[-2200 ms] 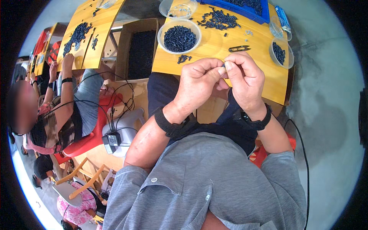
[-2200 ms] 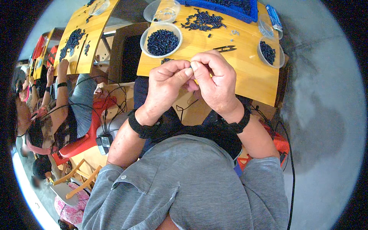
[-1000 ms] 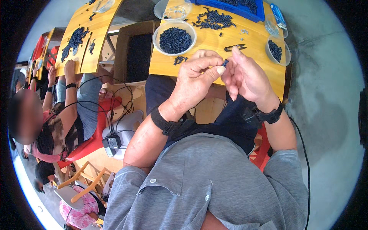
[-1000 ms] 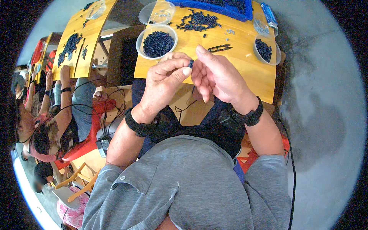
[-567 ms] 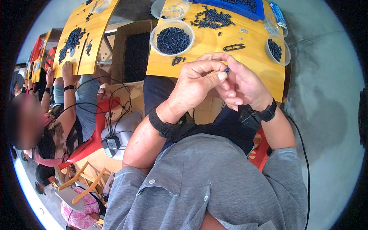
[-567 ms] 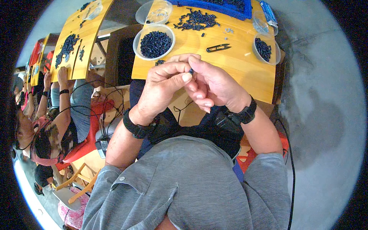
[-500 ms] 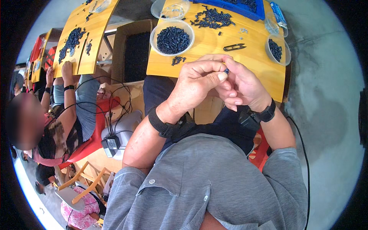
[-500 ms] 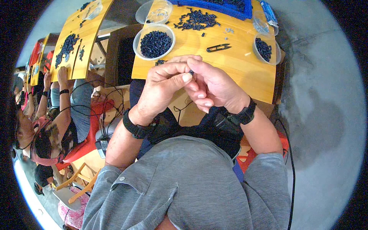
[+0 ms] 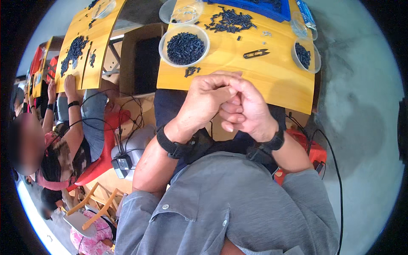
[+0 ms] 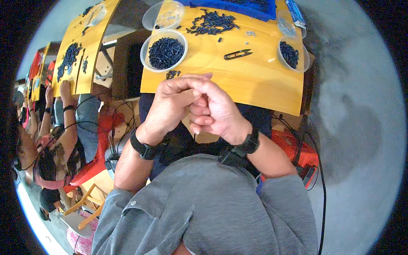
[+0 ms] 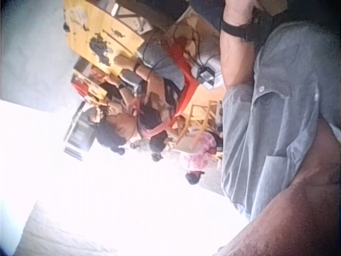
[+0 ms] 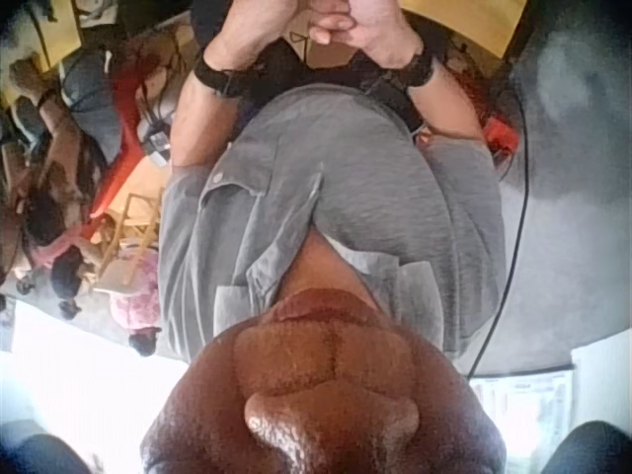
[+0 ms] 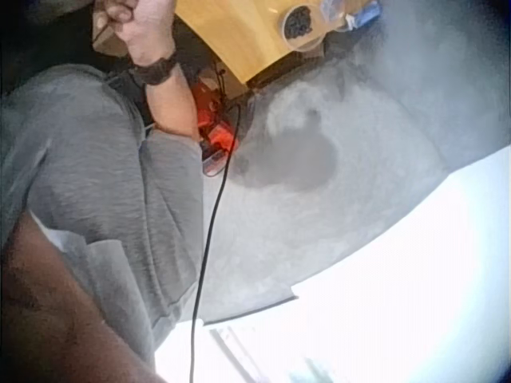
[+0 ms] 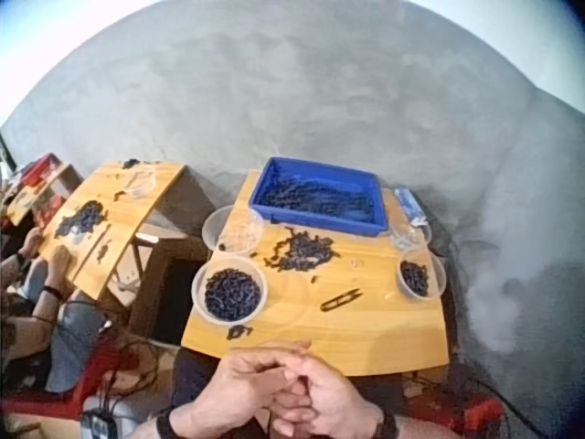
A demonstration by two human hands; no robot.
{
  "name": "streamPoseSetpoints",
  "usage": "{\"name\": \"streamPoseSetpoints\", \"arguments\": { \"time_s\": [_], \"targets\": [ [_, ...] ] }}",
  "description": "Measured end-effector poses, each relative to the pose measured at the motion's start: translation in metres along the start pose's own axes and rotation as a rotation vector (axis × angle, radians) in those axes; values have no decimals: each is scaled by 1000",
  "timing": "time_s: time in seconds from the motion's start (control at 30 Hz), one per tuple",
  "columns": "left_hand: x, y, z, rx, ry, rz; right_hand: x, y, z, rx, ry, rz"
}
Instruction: Assembling small blue plastic components by inserting small black and yellow pieces at a workbench.
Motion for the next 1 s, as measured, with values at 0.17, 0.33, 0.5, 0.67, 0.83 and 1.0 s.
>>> {"name": "streamPoseSetpoints", "arguments": {
  "time_s": [0.17, 0.33, 0.5, 0.67, 0.83, 1.0],
  "targets": [
    [-1, -1, 26, 227, -45, 1, 14, 3, -2, 12, 49, -5],
    [-9, 16, 24, 41, -48, -35, 37, -23, 88, 394, -694, -345],
    [17, 27, 75, 187, 181, -143, 20, -92, 246, 1025, -1742, -797],
    [22, 42, 91, 188, 368, -108, 42, -115, 309, 993, -1971, -995],
    [26, 55, 101, 202, 391, -128, 37, -94, 305, 1002, -2128, -1108],
    [34, 59, 116, 198, 346, -172, -1, -13, 245, 1165, -1924, -317]
  ]
}}
Point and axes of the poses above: each hand's wrist, its own y-axis towards the middle knuckle, its own x-axis out of the back of the hand, z = x × y, the point moved 10 cm from there along y, towards the middle knuckle, and after that the axes turned 14 degrees about y, right-handed, at the moved point
